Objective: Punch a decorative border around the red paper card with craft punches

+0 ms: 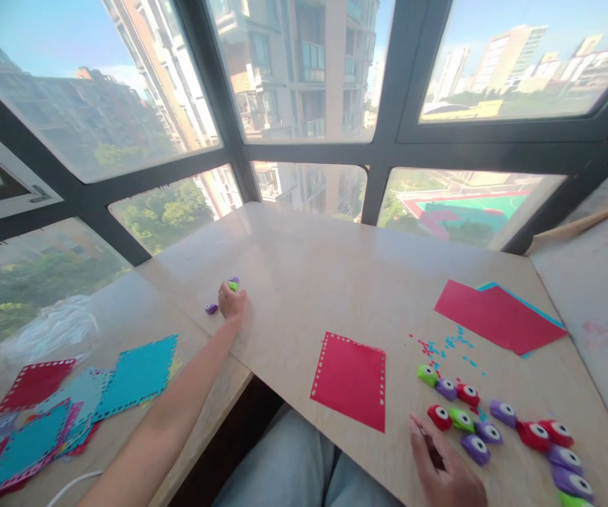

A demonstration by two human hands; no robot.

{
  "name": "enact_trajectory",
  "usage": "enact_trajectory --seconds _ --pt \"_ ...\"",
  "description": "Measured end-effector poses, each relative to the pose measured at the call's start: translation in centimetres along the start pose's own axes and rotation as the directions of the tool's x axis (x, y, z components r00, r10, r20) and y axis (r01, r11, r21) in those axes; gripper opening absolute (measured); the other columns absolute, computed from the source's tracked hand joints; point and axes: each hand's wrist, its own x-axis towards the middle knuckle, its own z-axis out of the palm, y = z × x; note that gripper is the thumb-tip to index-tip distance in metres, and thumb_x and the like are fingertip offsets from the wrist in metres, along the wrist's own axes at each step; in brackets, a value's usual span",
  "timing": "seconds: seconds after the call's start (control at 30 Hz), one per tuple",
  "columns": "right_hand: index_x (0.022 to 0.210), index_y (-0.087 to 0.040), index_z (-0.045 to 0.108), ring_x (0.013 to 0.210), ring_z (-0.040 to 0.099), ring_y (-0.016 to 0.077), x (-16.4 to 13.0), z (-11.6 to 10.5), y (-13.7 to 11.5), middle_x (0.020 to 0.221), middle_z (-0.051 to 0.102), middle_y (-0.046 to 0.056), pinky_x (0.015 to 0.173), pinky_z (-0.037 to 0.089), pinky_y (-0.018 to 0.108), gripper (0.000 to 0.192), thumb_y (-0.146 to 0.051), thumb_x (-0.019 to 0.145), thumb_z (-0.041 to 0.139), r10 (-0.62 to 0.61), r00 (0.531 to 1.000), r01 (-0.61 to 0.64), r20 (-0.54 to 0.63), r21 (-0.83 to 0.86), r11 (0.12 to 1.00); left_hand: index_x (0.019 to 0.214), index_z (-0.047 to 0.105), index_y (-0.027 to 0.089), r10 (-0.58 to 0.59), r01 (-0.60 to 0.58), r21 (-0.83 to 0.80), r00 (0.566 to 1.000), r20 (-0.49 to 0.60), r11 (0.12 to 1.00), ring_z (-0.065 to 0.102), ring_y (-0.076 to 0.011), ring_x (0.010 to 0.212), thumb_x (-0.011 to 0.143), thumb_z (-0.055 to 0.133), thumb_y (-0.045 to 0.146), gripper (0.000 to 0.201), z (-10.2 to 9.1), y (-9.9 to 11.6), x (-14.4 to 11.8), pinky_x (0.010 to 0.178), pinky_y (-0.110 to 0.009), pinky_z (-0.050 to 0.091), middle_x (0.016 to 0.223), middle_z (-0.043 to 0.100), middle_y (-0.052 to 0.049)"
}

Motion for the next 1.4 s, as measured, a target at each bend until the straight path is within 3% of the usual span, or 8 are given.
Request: enact_trajectory --seconds 0.23,0.43,0.57,0.9,1.07,1.17,1.3,1.4 --pt "0.089 -0.022 0.079 0.06 0.073 0.0244 0.1 -0.1 0.0 0.083 0.078 0.008 0.051 0.056 0.031 0.073 -0.086 0.075 0.046 0.02 1.0 -0.02 -0.004 -0.001 1.0 0.13 0.047 0.009 -0.059 0.059 0.041 0.998 -0.021 0.997 0.058 -0.0291 0.111 0.089 0.058 0.022 0.043 0.1 0.1 0.7 0.096 -0.046 0.044 0.119 0.062 -0.016" --pt "0.088 -0.023 0.079 0.061 0.073 0.0253 0.1 0.1 0.2 0.086 0.078 0.009 0.052 0.056 0.032 0.07 -0.084 0.076 0.048 0.015 1.0 -0.015 0.01 0.013 1.0 0.121 0.054 0.014 -0.064 0.065 0.066 0.998 -0.03 0.996 0.058 -0.0314 0.11 0.083 0.058 0.016 0.038 0.3 0.2 0.8 0.093 -0.042 0.043 0.113 0.066 -0.015" --pt "0.087 -0.023 0.079 0.06 0.073 0.0251 0.2 0.0 -0.2 0.081 0.078 0.008 0.05 0.055 0.032 0.072 -0.086 0.074 0.046 0.029 1.0 -0.028 0.009 -0.006 1.0 0.119 0.058 0.018 -0.032 0.033 0.082 0.999 -0.016 0.996 0.059 -0.0314 0.108 0.08 0.06 0.017 0.039 0.2 0.3 0.5 0.095 -0.042 0.043 0.108 0.068 -0.012" --pt "0.089 -0.022 0.079 0.06 0.072 0.0261 0.2 -0.1 -0.3 0.079 0.078 0.009 0.048 0.053 0.032 0.069 -0.082 0.076 0.048 0.04 0.999 -0.04 0.002 0.001 0.999 0.106 0.066 0.018 0.032 -0.038 0.126 0.998 0.053 0.991 0.057 -0.0349 0.11 0.082 0.059 0.022 0.025 -0.1 0.4 -0.9 0.088 -0.045 0.043 0.106 0.067 -0.016" --pt "0.09 -0.022 0.079 0.059 0.072 0.0252 0.2 -0.1 -0.2 0.081 0.078 0.009 0.049 0.053 0.032 0.073 -0.085 0.075 0.046 0.034 0.999 -0.034 0.004 0.003 0.999 0.1 0.065 0.02 0.145 -0.153 0.075 0.985 0.095 0.985 0.059 -0.0329 0.106 0.082 0.062 0.023 0.019 -0.6 0.6 -1.7 0.091 -0.045 0.043 0.095 0.069 -0.012" --pt "0.09 -0.021 0.079 0.059 0.072 0.0241 0.2 0.0 -0.3 0.08 0.077 0.008 0.05 0.054 0.032 0.075 -0.087 0.074 0.045 0.044 0.999 -0.044 0.011 0.003 0.999 0.101 0.063 0.02 0.3 -0.303 0.006 0.948 0.104 0.953 0.058 -0.0311 0.111 0.082 0.06 0.02 0.019 -1.2 0.9 -2.9 0.099 -0.045 0.041 0.102 0.068 -0.012" --pt "0.089 -0.021 0.079 0.062 0.073 0.0241 0.3 -0.1 -0.5 0.078 0.077 0.008 0.051 0.054 0.031 0.076 -0.087 0.075 0.045 0.016 1.0 -0.016 -0.001 0.009 1.0 0.101 0.06 0.021 0.533 -0.518 -0.131 0.834 0.141 0.845 0.06 -0.0261 0.11 0.082 0.062 0.021 0.02 -2.1 1.4 -5.6 0.1 -0.042 0.042 0.106 0.067 -0.01" --pt "0.089 -0.02 0.079 0.061 0.072 0.0234 0.3 -0.1 -0.7 0.083 0.078 0.009 0.052 0.054 0.031 0.075 -0.085 0.077 0.044 -0.012 1.0 0.012 -0.009 0.007 1.0 0.104 0.058 0.02 0.64 -0.603 -0.236 0.756 0.136 0.762 0.063 -0.0232 0.104 0.084 0.059 0.021 0.021 -2.6 1.9 -8.4 0.096 -0.039 0.047 0.104 0.067 -0.009"
